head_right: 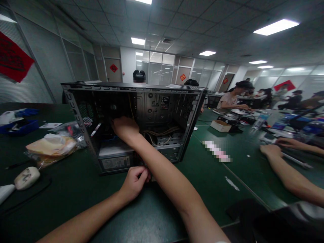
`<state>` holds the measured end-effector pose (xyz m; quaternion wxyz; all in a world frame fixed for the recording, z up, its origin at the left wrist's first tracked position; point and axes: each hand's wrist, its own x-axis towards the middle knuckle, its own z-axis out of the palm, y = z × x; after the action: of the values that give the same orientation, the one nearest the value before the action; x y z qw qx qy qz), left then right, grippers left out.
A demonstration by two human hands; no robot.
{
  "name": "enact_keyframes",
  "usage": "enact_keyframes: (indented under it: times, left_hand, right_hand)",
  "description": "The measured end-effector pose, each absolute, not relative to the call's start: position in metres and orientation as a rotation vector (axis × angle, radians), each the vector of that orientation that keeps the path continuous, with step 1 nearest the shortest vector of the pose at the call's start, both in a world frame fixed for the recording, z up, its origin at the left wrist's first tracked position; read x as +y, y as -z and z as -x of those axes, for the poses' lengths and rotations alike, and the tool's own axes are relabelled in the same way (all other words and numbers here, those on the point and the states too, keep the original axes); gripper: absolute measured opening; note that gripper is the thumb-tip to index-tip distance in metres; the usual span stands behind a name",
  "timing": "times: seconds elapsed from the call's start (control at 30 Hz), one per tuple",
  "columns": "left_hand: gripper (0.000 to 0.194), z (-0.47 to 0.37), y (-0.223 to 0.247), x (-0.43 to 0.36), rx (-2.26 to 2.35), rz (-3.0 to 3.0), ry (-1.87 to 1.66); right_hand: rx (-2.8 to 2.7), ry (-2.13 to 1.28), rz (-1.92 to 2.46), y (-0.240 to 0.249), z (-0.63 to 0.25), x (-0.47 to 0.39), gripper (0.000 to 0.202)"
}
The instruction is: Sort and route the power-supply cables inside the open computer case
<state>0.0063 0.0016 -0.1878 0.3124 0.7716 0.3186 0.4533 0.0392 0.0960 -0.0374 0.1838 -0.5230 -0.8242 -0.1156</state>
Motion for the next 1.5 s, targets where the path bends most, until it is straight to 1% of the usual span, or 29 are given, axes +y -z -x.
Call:
enact_keyframes:
  times: [0.53,1.03,1.23,1.37,1.5]
  left_hand:
    - [0.038,-0.006,0.184,-0.001,0.805,-2.031,-1.202]
    - [0.034,-0.005,0.192,0.003,0.82,-1.905,-1.238]
    - [0.032,-0.001,0.195,0.006,0.85,-1.852,-1.221]
    - [0.024,0.003,0.192,0.007,0.813,-1.694,-1.207]
    - [0.025,0.006,0.18,0.013,0.663,-1.432,-1.271]
  right_hand:
    - [-2.245,0.327,1.534,0.041,-0.035,0.096,0.046]
    - [-2.225,0.327,1.461,0.042,-0.022,0.105,0.046]
    - [-2.194,0.269,1.414,0.041,-0.027,0.108,0.042]
    - [-2.186,0.277,1.386,0.041,-0.03,0.107,0.043]
    - [-2.178,0.322,1.345,0.04,-0.032,0.1,0.045]
